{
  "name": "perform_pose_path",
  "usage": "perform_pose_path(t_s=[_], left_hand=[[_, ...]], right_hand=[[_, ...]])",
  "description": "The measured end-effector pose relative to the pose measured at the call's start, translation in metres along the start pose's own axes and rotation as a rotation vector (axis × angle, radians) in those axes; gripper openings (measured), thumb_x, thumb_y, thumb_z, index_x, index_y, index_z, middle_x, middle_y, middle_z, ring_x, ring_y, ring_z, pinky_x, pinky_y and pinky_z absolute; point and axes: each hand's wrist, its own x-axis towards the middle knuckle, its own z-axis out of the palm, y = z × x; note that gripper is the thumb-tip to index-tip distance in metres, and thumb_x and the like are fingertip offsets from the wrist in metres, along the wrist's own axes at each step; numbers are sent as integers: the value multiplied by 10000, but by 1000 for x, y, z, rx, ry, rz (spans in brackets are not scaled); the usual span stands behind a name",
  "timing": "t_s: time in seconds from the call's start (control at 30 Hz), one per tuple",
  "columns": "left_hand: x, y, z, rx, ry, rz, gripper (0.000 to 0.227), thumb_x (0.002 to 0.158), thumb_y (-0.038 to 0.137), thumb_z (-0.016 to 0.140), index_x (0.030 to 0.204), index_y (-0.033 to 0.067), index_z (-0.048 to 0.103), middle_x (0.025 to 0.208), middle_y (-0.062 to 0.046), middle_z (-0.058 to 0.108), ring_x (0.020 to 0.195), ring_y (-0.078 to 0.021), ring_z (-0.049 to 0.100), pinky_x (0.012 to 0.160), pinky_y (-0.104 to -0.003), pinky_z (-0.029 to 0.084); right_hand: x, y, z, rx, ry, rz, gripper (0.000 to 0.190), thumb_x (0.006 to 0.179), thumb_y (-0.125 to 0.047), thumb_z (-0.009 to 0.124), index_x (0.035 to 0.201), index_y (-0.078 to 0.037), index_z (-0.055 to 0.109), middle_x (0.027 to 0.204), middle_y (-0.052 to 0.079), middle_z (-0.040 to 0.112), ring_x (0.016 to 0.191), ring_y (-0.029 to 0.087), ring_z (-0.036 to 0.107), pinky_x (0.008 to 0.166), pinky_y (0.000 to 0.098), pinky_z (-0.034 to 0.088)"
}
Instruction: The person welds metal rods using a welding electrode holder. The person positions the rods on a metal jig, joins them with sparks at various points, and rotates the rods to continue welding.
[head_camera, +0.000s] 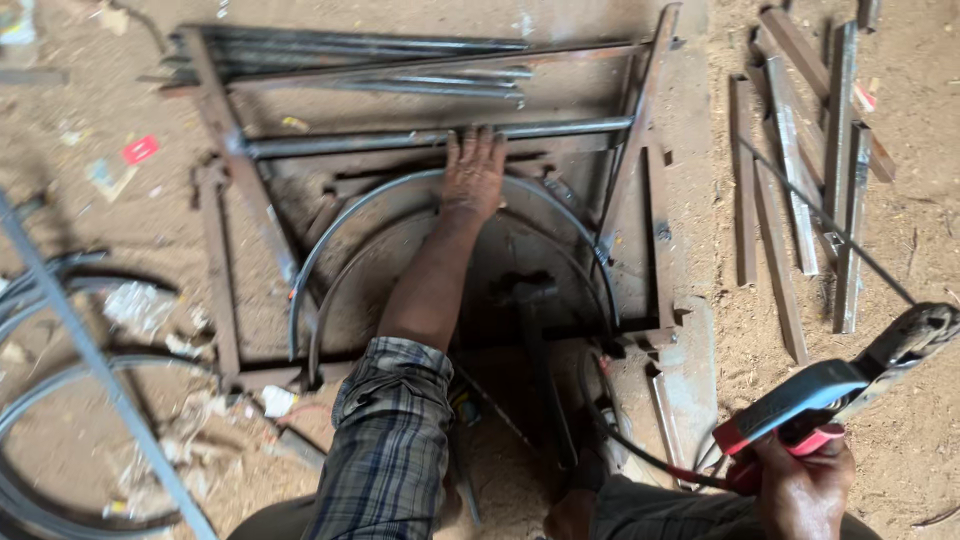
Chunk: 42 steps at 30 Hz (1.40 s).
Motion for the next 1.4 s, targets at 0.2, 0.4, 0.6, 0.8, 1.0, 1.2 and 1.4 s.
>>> perform_pose_path(t_s=[0.2, 0.4, 0.6, 0.8, 1.0, 1.2, 1.4], left_hand=[[42, -8, -4, 14, -284, -50, 1338, 642, 467, 964, 1613, 61, 138, 1631, -194, 265, 1499, -387, 262, 1241, -537, 169], [49, -14, -23, 3, -344, -30, 1234, 591, 427, 998, 1545, 93, 290, 1481, -175, 443, 1403, -362, 418, 1176, -485, 330], [26, 2, -47, 79, -222, 112, 1108, 599, 351, 979, 1471, 51, 364, 1384, -185, 490, 1288, -346, 500, 1088, -465, 404], [-23, -3, -101, 93, -26, 175, 1030, 625, 290, 958, 1445, 31, 390, 1351, -194, 516, 1272, -363, 531, 1078, -498, 427], [-90, -44, -199, 133, 214, 106, 1066, 524, 236, 968, 1396, -16, 409, 1309, -260, 514, 1216, -409, 538, 1040, -510, 429], [-187, -76, -270, 78, 652, 21, 948, 615, 114, 874, 1445, -56, 450, 1277, -228, 538, 1138, -405, 537, 955, -504, 452], [-250, -86, -300, 54, 1020, -114, 918, 681, 110, 850, 1470, -38, 405, 1254, -186, 496, 1139, -368, 496, 962, -511, 399]], right_hand=[[2, 13, -15, -56, 76, 103, 43, 970, 60, 673, 1006, 44, 656, 786, 150, 694, 569, 216, 632, 480, 341, 494], [0, 15, -22, 89, 123, 58, 118, 961, 96, 668, 1061, 35, 651, 929, 133, 704, 798, 201, 705, 704, 354, 594], [-16, -2, -23, 130, 151, -36, 203, 923, 143, 682, 1073, 11, 650, 982, 132, 712, 912, 208, 734, 871, 412, 647], [-23, -6, -36, 195, 206, -172, 199, 975, 164, 716, 1035, 5, 613, 994, 113, 708, 841, 155, 701, 822, 354, 589], [-18, -17, -40, 333, 110, -269, 154, 1083, 91, 685, 1023, -21, 596, 927, 136, 692, 735, 174, 679, 685, 339, 574], [1, -20, -29, 508, 40, -333, 278, 965, 165, 590, 1161, -28, 555, 920, 118, 667, 652, 186, 653, 597, 326, 569], [9, -16, -24, 560, -23, -357, 310, 990, 204, 587, 1231, 26, 508, 948, 148, 634, 700, 234, 656, 626, 373, 581]])
